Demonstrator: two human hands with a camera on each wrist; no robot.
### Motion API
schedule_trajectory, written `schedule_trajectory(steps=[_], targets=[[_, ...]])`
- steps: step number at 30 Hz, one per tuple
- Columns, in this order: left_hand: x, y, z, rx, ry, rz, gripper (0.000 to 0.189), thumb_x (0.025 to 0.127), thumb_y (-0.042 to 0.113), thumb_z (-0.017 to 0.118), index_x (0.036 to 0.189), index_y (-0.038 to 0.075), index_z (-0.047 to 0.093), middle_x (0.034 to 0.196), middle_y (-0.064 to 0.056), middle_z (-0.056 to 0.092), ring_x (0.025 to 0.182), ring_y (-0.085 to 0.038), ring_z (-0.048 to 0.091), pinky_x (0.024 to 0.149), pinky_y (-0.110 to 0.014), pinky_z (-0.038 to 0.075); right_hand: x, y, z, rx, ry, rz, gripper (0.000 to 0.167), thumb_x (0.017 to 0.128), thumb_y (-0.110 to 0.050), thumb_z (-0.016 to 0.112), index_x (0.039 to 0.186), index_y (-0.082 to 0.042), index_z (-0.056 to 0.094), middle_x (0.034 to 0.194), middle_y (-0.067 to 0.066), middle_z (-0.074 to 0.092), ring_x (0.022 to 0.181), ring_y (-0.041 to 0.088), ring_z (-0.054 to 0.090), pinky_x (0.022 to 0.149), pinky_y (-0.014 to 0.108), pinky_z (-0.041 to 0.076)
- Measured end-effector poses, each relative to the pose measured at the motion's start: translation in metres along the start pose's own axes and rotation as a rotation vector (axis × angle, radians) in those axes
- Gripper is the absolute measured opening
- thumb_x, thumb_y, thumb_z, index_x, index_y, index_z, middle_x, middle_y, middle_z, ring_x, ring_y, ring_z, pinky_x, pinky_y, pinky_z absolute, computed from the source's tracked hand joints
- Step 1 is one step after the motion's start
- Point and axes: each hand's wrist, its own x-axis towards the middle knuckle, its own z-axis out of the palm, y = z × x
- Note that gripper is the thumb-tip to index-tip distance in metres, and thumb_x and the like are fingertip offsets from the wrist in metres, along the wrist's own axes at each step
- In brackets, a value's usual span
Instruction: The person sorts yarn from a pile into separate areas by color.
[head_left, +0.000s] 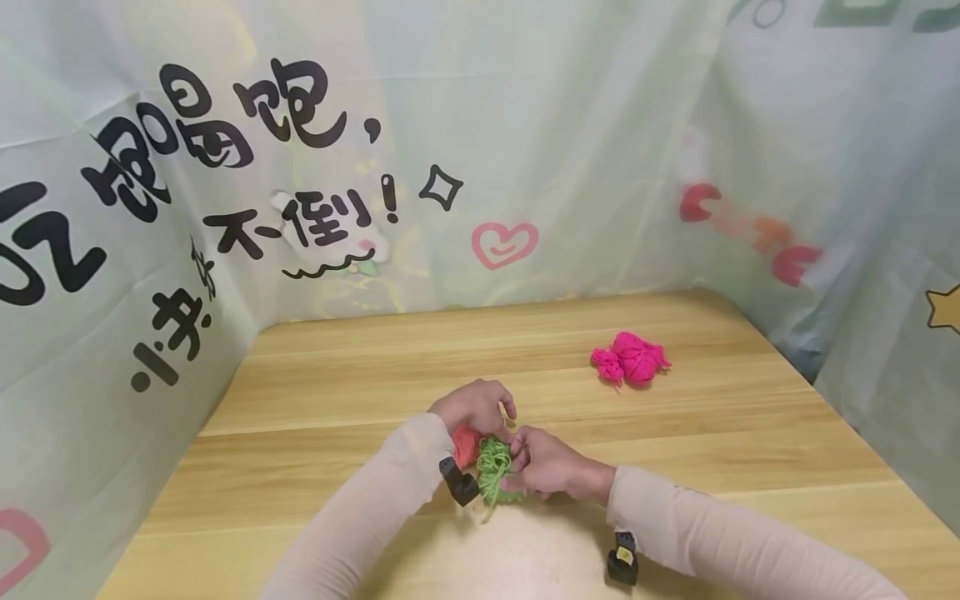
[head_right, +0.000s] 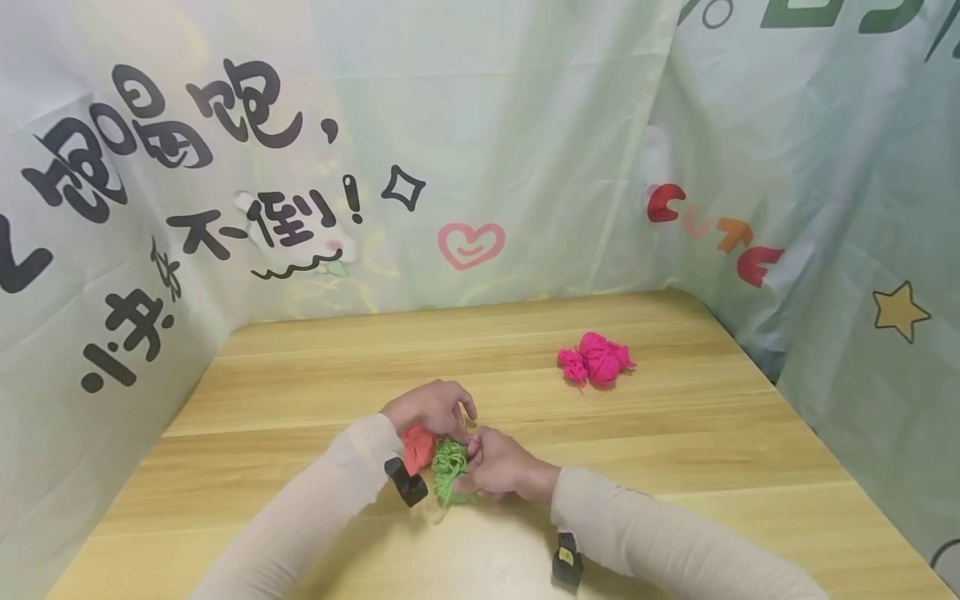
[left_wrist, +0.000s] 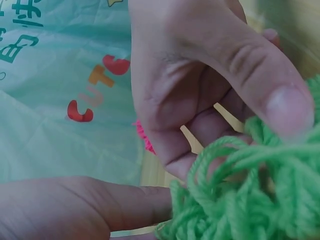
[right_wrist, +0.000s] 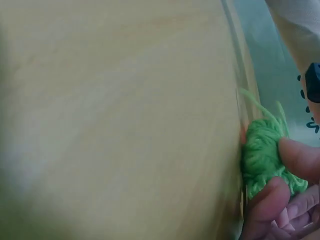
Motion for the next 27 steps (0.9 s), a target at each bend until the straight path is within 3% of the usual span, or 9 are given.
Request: schedule_trajectory(steps=[11,18,22,27], targets=[[-0.002,-0.003,0.001,-0.035,0.001,0.004,0.029,0.081,0.016,0.079,0.108,0.015,0.068,0.079,0.0,0.062,0.066,-0.013,0.054,0.06,-0.027,0.046,-0.009,0.004,-0.02,-0.008,-0.083,0.018,0.037,0.078,-0.002,0.075,0.102,-0.001,0.048,0.074,0.005,0.054,0.052,0.012,0.042,0.045,0.023,0.038],[-0.004,-0.005,0.003,-0.023,0.0,0.016,0.028,0.083,0.018,0.078,0.11,0.015,0.068,0.083,0.001,0.061,0.07,-0.013,0.055,0.061,-0.027,0.046,-0.014,0.012,-0.041,-0.005,-0.088,0.022,0.03,0.079,0.002,0.068,0.103,0.002,0.051,0.076,0.008,0.057,0.056,0.014,0.046,0.047,0.023,0.04],[-0.005,-0.006,0.003,-0.025,0.006,0.014,0.028,0.084,0.018,0.078,0.109,0.016,0.068,0.085,0.002,0.06,0.074,-0.014,0.055,0.063,-0.028,0.047,-0.014,0.013,-0.042,-0.001,-0.138,0.007,0.031,0.082,-0.003,0.073,0.104,0.001,0.052,0.083,0.009,0.059,0.059,0.015,0.049,0.048,0.023,0.041],[-0.005,-0.005,0.002,-0.028,0.014,0.023,0.028,0.083,0.018,0.078,0.109,0.015,0.069,0.086,0.002,0.06,0.076,-0.014,0.056,0.066,-0.029,0.047,-0.012,0.011,-0.036,-0.065,-0.173,-0.031,0.036,0.079,-0.007,0.079,0.105,0.0,0.055,0.09,0.009,0.059,0.058,0.014,0.048,0.046,0.022,0.041]])
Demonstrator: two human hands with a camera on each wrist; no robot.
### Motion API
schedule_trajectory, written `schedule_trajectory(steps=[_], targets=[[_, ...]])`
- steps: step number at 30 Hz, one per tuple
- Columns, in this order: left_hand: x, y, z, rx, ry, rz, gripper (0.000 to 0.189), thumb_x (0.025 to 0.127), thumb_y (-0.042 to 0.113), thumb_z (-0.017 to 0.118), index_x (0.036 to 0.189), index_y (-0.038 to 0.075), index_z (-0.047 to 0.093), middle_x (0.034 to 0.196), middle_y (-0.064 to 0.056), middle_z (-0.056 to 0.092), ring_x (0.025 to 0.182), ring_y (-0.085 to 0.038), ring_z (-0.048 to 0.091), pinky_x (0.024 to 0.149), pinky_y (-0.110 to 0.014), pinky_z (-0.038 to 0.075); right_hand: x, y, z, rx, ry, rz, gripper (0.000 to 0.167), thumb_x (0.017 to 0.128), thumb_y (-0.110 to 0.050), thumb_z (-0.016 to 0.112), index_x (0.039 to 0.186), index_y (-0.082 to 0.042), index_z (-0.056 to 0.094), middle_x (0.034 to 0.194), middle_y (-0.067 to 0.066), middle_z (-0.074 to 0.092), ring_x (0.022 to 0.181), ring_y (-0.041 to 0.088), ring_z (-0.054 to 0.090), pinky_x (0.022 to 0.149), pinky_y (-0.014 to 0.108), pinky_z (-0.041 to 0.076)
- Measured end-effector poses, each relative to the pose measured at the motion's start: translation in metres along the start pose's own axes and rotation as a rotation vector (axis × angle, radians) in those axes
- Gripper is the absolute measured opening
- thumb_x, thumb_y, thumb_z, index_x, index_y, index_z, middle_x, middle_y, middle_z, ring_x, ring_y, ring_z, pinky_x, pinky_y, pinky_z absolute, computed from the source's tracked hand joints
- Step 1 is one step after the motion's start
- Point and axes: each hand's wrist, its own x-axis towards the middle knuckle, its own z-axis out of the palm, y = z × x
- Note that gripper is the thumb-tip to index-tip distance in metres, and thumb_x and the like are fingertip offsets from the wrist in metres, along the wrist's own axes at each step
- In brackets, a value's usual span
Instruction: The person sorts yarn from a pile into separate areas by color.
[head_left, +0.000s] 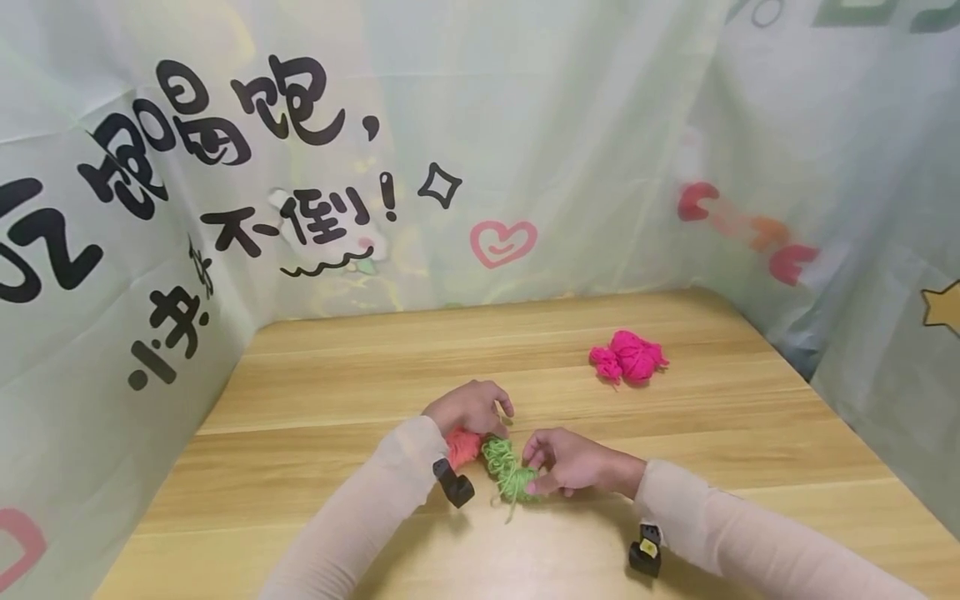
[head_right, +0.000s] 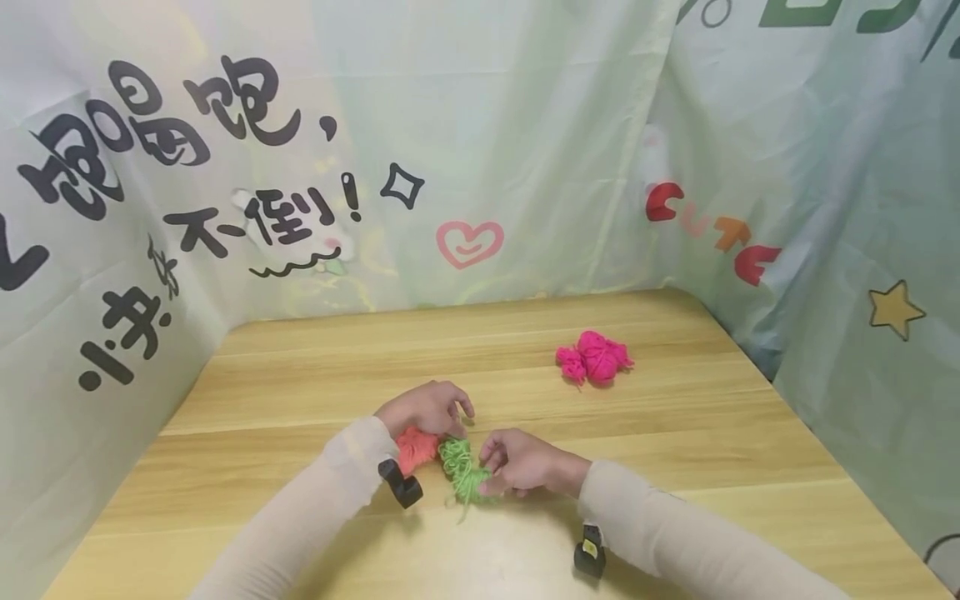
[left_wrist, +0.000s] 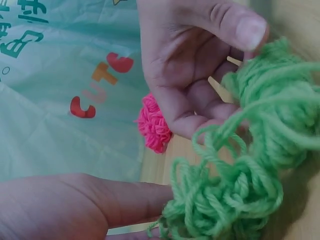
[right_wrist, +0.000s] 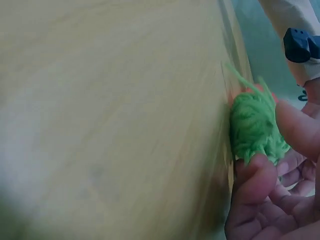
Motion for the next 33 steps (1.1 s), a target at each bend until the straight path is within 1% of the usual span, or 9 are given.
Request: schedule_trajectory(steps=[3,7,10,14,17,20,22,26,33], targets=[[0.001,0.0,0.0,-0.002,-0.002,0.01,0.028,0.084,0.018,0.077,0.11,0.014,0.069,0.084,0.002,0.061,0.076,-0.013,0.056,0.067,-0.028,0.047,0.001,-0.003,0.002,-0.047,0.01,-0.008,0.039,0.076,-0.005,0.081,0.107,-0.002,0.058,0.091,0.008,0.058,0.056,0.013,0.047,0.045,0.022,0.041],[0.002,-0.001,0.001,-0.001,-0.007,0.019,0.027,0.084,0.019,0.077,0.11,0.015,0.068,0.084,0.002,0.062,0.076,-0.013,0.057,0.068,-0.029,0.048,0.002,-0.005,0.004,-0.141,0.0,-0.049,0.034,0.074,-0.002,0.081,0.103,-0.004,0.065,0.09,0.003,0.062,0.07,0.015,0.054,0.062,0.028,0.047],[0.0,-0.002,0.001,0.01,-0.012,0.023,0.027,0.084,0.02,0.077,0.109,0.016,0.068,0.086,0.003,0.061,0.079,-0.013,0.057,0.071,-0.03,0.048,0.0,-0.004,0.002,-0.182,-0.028,-0.058,0.027,0.074,-0.001,0.08,0.098,-0.005,0.069,0.088,0.0,0.065,0.082,0.017,0.057,0.076,0.034,0.048],[-0.001,-0.003,0.002,0.01,-0.02,0.03,0.026,0.085,0.02,0.076,0.11,0.017,0.068,0.088,0.004,0.061,0.081,-0.013,0.057,0.073,-0.031,0.048,-0.004,-0.003,-0.005,-0.182,-0.044,-0.014,0.023,0.077,-0.003,0.078,0.097,-0.006,0.069,0.086,0.001,0.065,0.075,0.017,0.056,0.063,0.031,0.049],[-0.002,-0.004,0.003,0.009,-0.022,0.039,0.024,0.086,0.02,0.075,0.11,0.018,0.069,0.087,0.005,0.062,0.08,-0.013,0.057,0.072,-0.031,0.048,-0.008,-0.001,-0.011,-0.177,-0.036,0.007,0.021,0.078,-0.005,0.077,0.097,-0.007,0.069,0.083,0.002,0.064,0.064,0.014,0.052,0.052,0.026,0.044],[-0.003,-0.005,0.003,0.016,-0.022,0.054,0.022,0.087,0.018,0.074,0.108,0.018,0.071,0.084,0.006,0.062,0.076,-0.012,0.056,0.07,-0.03,0.047,-0.011,0.001,-0.019,-0.167,-0.022,0.02,0.019,0.08,-0.006,0.076,0.097,-0.006,0.068,0.08,0.002,0.063,0.056,0.012,0.047,0.047,0.024,0.039],[-0.003,-0.005,0.002,0.021,-0.021,0.065,0.021,0.087,0.017,0.074,0.107,0.018,0.071,0.083,0.006,0.062,0.075,-0.013,0.055,0.069,-0.029,0.047,-0.013,0.003,-0.024,-0.168,-0.008,0.03,0.019,0.081,-0.006,0.075,0.098,-0.006,0.068,0.079,0.003,0.063,0.055,0.011,0.046,0.046,0.023,0.039],[-0.004,-0.005,0.001,0.019,-0.018,0.068,0.019,0.087,0.016,0.074,0.105,0.019,0.072,0.083,0.006,0.062,0.08,-0.014,0.053,0.071,-0.03,0.046,-0.017,0.004,-0.034,-0.168,0.043,0.075,0.021,0.081,-0.006,0.074,0.101,-0.004,0.068,0.081,0.004,0.062,0.053,0.011,0.044,0.046,0.023,0.038],[-0.009,0.0,0.0,0.073,-0.032,0.077,0.025,0.086,0.021,0.076,0.11,0.02,0.069,0.092,0.006,0.062,0.088,-0.014,0.057,0.076,-0.03,0.048,-0.02,0.006,-0.041,-0.168,0.142,0.143,0.031,0.08,-0.01,0.076,0.108,-0.001,0.066,0.083,0.007,0.055,0.061,0.015,0.046,0.051,0.027,0.044]])
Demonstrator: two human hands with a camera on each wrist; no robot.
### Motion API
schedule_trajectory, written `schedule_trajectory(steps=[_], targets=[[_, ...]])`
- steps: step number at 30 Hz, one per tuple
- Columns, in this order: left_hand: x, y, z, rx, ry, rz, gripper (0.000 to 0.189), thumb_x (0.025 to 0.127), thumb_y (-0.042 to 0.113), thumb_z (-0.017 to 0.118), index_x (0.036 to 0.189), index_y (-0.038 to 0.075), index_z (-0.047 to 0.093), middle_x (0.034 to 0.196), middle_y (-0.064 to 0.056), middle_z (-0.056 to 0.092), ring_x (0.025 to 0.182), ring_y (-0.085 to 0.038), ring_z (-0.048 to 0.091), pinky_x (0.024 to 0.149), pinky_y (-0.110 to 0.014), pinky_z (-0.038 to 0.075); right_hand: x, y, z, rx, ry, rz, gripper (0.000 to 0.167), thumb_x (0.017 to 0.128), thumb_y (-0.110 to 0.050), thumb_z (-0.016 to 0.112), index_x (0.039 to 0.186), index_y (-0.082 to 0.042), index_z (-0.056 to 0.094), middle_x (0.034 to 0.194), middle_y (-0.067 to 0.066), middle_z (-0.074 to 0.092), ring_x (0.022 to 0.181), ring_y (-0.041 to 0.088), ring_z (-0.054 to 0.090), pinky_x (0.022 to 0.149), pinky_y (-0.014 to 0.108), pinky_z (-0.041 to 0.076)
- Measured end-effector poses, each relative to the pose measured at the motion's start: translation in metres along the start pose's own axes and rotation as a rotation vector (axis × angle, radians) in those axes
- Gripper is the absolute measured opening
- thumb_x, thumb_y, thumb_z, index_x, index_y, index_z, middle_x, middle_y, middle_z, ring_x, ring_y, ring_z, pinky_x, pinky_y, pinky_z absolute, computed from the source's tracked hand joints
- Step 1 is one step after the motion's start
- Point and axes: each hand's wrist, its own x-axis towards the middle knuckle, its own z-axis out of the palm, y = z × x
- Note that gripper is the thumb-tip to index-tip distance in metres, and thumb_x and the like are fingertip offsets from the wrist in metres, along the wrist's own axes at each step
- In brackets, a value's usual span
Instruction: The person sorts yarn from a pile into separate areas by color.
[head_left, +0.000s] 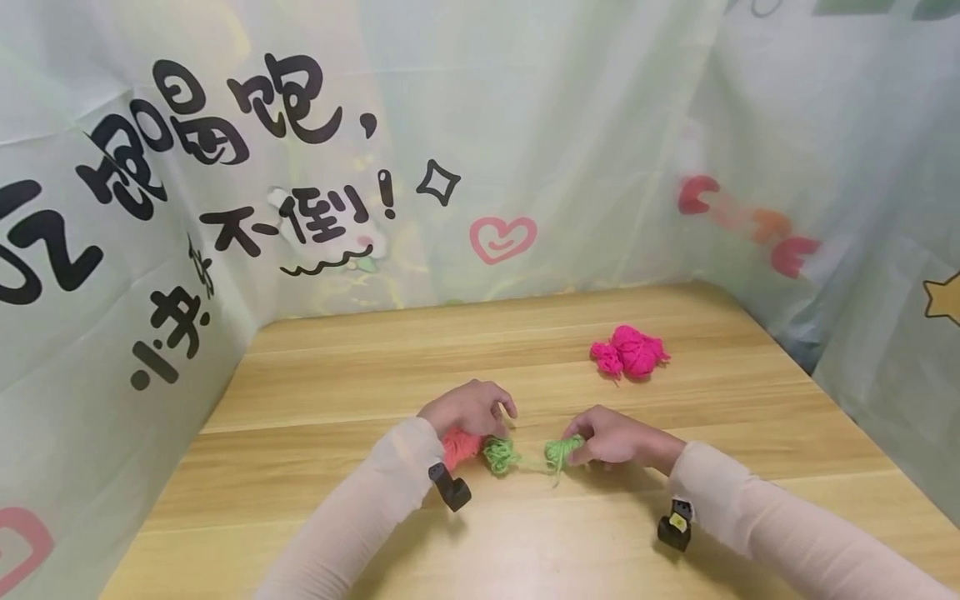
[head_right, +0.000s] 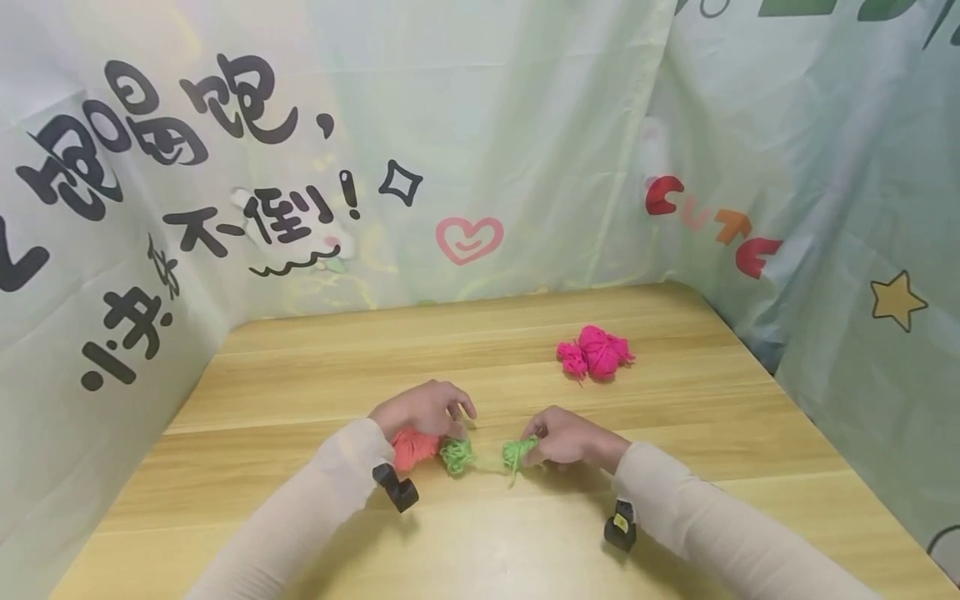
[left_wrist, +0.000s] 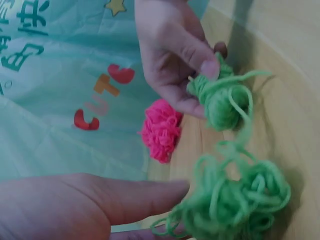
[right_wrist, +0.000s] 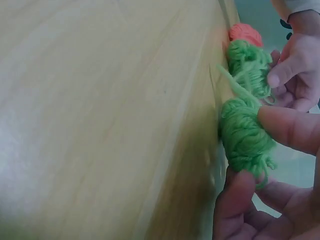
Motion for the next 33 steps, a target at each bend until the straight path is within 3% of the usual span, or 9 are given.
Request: schedule_trajectory(steps=[9,17,33], targets=[[-0.011,0.017,0.01,0.157,-0.041,0.012,0.056,0.072,0.031,0.087,0.122,0.024,0.063,0.121,-0.003,0.062,0.115,-0.02,0.055,0.088,-0.032,0.049,0.001,0.0,-0.002,0.161,-0.021,-0.007,0.032,0.083,-0.006,0.072,0.111,0.007,0.062,0.069,0.005,0.054,0.06,0.014,0.049,0.058,0.028,0.05],[-0.016,0.02,0.021,0.177,0.017,0.02,0.058,0.068,0.025,0.09,0.12,0.019,0.064,0.109,0.003,0.063,0.101,-0.013,0.056,0.084,-0.026,0.049,0.005,0.0,-0.003,0.183,0.013,0.031,0.034,0.083,-0.004,0.071,0.112,0.009,0.059,0.086,0.011,0.055,0.074,0.02,0.059,0.069,0.032,0.056],[-0.021,0.019,0.029,0.152,0.052,-0.004,0.047,0.07,0.012,0.087,0.111,0.02,0.067,0.1,0.002,0.059,0.085,-0.01,0.05,0.067,-0.023,0.046,0.013,-0.006,-0.01,0.265,0.012,0.006,0.036,0.082,0.003,0.068,0.114,0.012,0.053,0.087,0.011,0.05,0.069,0.017,0.052,0.066,0.03,0.053]])
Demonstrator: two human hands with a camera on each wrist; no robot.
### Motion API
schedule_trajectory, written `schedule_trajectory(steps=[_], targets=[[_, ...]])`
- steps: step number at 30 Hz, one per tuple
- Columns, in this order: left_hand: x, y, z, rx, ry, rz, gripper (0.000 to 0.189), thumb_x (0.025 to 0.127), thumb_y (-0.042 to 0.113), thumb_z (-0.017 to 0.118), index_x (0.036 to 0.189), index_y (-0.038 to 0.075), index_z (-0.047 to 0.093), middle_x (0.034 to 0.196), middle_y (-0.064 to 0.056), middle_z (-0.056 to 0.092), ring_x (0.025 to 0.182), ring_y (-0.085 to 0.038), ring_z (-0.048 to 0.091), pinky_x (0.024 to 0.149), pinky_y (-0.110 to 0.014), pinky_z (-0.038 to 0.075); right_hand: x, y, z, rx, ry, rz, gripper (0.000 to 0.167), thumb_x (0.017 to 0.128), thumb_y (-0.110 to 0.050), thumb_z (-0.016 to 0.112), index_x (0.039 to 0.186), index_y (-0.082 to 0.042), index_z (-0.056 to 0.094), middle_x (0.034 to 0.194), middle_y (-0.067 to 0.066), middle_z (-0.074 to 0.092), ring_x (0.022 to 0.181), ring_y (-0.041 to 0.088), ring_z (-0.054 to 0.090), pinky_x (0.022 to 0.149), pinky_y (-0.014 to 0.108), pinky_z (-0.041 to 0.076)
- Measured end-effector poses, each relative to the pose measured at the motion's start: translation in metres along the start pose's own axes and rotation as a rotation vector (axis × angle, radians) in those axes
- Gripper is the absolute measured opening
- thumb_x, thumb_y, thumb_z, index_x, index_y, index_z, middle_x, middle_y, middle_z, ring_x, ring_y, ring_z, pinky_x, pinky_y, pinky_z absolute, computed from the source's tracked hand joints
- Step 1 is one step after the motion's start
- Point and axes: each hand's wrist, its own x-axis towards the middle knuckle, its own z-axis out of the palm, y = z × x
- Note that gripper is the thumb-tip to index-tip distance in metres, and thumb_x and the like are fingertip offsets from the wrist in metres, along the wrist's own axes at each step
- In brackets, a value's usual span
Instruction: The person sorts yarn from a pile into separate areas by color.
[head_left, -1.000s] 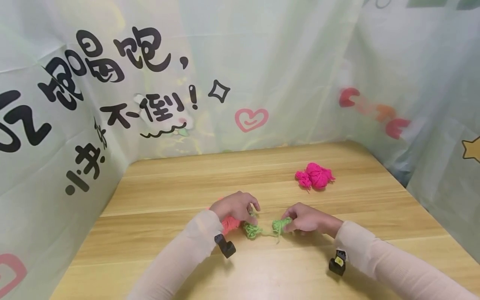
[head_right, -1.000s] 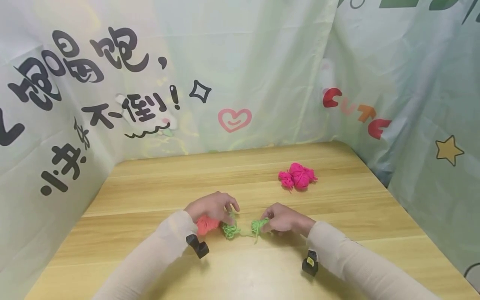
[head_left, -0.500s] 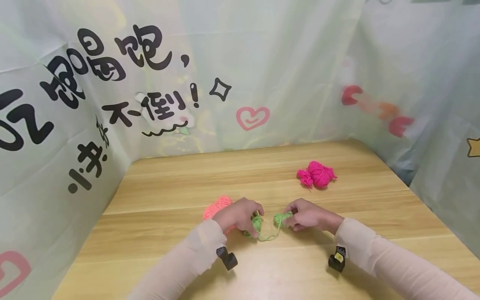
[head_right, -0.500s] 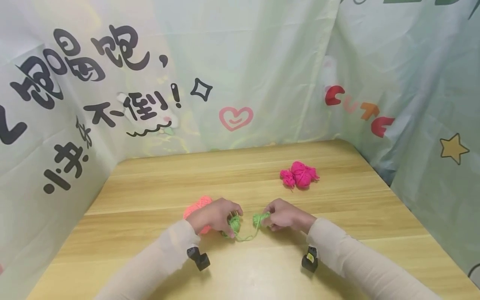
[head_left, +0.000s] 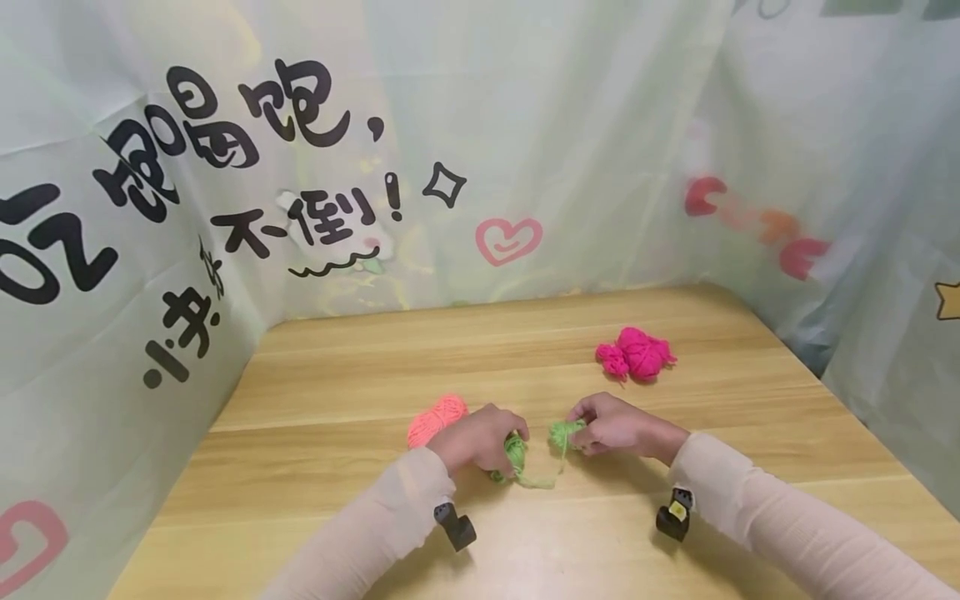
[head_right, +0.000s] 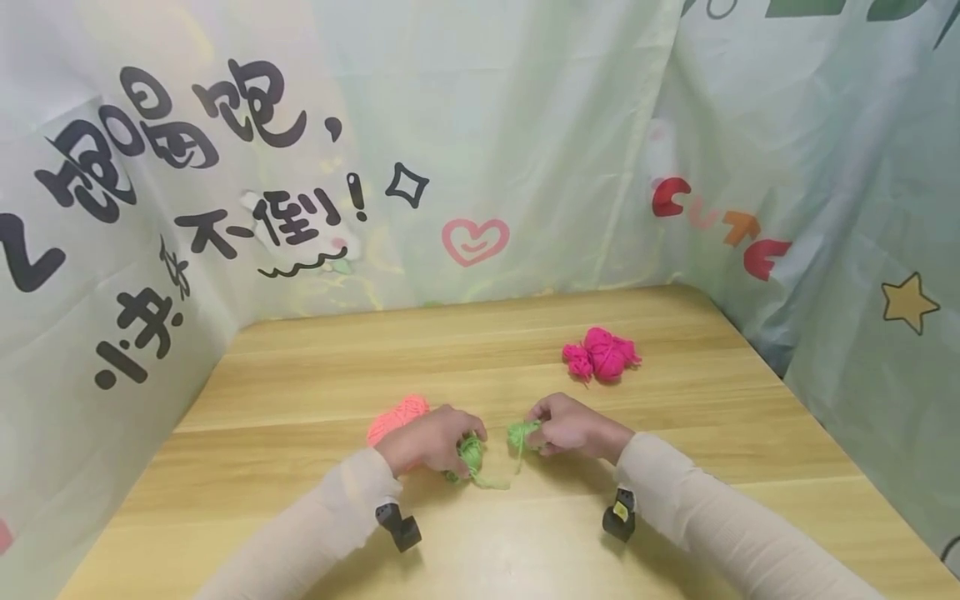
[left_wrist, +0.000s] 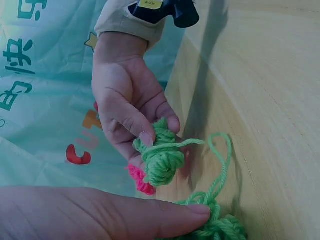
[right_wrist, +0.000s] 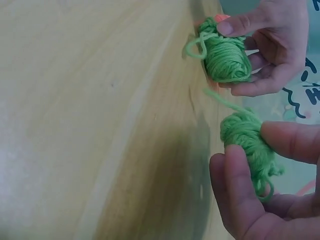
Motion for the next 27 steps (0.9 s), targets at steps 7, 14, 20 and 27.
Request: schedule_trajectory(steps=[7,14,20,27], targets=[[-0.002,-0.002,0.001,0.002,0.001,-0.009,0.044,0.07,0.014,0.086,0.109,0.022,0.067,0.101,0.003,0.057,0.089,-0.013,0.048,0.072,-0.026,0.046,0.0,-0.003,0.0,0.0,-0.012,-0.028,0.033,0.085,0.003,0.066,0.114,0.01,0.051,0.088,0.013,0.05,0.07,0.019,0.053,0.065,0.032,0.051],[-0.004,-0.002,0.0,-0.004,0.009,0.018,0.041,0.072,0.013,0.084,0.108,0.02,0.067,0.092,0.006,0.057,0.083,-0.011,0.05,0.068,-0.024,0.046,0.002,-0.007,-0.001,-0.008,0.004,-0.045,0.03,0.087,0.001,0.066,0.111,0.008,0.05,0.089,0.014,0.052,0.073,0.021,0.057,0.07,0.037,0.055],[-0.004,-0.003,0.001,-0.007,0.019,0.042,0.036,0.073,0.014,0.082,0.105,0.02,0.067,0.088,0.007,0.056,0.08,-0.011,0.051,0.066,-0.024,0.046,0.005,-0.01,-0.001,-0.013,0.015,-0.047,0.032,0.088,-0.001,0.067,0.113,0.008,0.05,0.091,0.014,0.052,0.077,0.021,0.058,0.074,0.037,0.056],[-0.006,-0.006,0.0,-0.035,0.036,0.077,0.033,0.075,0.015,0.081,0.106,0.017,0.068,0.086,0.008,0.056,0.079,-0.011,0.051,0.066,-0.023,0.046,0.009,-0.013,0.001,0.003,0.029,-0.038,0.031,0.088,-0.001,0.067,0.113,0.008,0.051,0.092,0.014,0.051,0.079,0.021,0.059,0.077,0.037,0.056]])
